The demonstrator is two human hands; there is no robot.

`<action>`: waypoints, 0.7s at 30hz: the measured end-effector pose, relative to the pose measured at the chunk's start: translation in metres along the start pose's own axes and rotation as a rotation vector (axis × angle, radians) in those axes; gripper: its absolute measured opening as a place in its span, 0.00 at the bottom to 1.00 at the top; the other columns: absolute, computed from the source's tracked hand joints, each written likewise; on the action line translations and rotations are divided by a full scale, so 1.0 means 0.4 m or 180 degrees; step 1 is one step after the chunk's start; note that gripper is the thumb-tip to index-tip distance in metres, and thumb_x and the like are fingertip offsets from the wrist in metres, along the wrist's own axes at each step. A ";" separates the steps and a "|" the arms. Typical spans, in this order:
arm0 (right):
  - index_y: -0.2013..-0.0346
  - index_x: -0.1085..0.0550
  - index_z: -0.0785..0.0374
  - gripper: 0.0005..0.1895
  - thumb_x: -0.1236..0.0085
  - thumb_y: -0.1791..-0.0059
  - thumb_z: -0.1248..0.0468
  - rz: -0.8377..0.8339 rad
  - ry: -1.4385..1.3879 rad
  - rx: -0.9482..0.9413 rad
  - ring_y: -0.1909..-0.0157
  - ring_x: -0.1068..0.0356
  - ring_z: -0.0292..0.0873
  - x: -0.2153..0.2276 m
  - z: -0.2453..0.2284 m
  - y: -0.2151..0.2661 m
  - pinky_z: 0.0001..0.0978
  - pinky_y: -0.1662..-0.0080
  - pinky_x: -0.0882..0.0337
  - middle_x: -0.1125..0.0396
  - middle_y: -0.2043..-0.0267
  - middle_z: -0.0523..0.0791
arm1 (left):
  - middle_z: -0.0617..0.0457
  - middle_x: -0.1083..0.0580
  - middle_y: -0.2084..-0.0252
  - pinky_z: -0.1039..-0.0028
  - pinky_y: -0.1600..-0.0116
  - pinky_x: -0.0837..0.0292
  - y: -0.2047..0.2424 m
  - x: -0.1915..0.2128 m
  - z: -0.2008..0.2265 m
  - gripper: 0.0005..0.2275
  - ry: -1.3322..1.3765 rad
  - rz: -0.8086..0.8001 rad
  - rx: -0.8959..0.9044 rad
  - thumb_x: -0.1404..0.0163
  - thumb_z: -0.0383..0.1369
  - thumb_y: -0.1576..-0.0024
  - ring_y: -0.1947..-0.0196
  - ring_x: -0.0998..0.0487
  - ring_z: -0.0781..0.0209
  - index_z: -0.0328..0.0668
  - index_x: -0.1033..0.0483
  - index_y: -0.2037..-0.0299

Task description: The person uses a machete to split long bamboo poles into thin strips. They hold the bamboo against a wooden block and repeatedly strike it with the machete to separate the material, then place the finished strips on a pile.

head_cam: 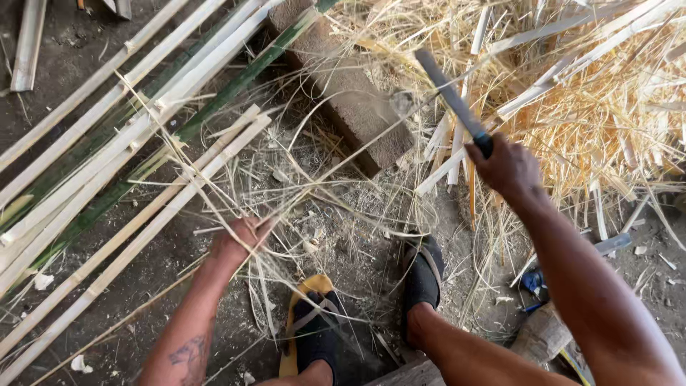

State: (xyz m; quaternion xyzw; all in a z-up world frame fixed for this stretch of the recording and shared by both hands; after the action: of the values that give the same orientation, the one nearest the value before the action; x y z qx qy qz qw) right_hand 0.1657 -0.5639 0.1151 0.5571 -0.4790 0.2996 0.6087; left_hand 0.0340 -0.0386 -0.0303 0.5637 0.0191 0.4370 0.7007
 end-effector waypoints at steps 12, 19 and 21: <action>0.49 0.31 0.58 0.30 0.56 0.48 0.36 -0.0852 -0.0097 0.0718 0.81 0.33 0.39 -0.170 -0.269 0.274 0.35 0.79 0.28 0.27 0.69 0.48 | 0.39 0.22 0.65 0.71 0.63 0.23 -0.198 -0.064 0.252 0.13 -0.0879 -0.0077 -0.0976 0.42 0.36 0.42 0.69 0.21 0.54 0.30 0.19 0.56; 0.54 0.29 0.56 0.29 0.56 0.48 0.35 -0.0889 0.0347 0.1163 0.78 0.30 0.39 -0.108 -0.261 0.240 0.37 0.73 0.26 0.25 0.67 0.47 | 0.43 0.23 0.70 0.60 0.62 0.20 -0.105 -0.024 0.223 0.09 -0.0105 -0.0153 -0.0821 0.47 0.38 0.43 0.71 0.21 0.52 0.40 0.22 0.62; 0.55 0.28 0.58 0.29 0.54 0.47 0.36 -0.0403 0.0448 0.0744 0.76 0.30 0.41 -0.054 -0.212 0.196 0.40 0.71 0.27 0.25 0.69 0.48 | 0.42 0.22 0.71 0.61 0.63 0.22 -0.077 -0.019 0.179 0.10 -0.0188 -0.0139 -0.0653 0.45 0.37 0.44 0.71 0.20 0.52 0.36 0.20 0.66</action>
State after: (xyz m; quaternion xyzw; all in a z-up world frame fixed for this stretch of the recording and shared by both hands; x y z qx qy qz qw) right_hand 0.1087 -0.4627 0.1328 0.6309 -0.3609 0.3526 0.5894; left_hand 0.0847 -0.0983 -0.0326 0.5011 -0.0342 0.4044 0.7643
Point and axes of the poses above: each hand's wrist, its own y-axis away from the middle knuckle, its own x-axis out of the back of the hand, z = x × y, the point moved 4 cm from there along -y, towards the middle knuckle
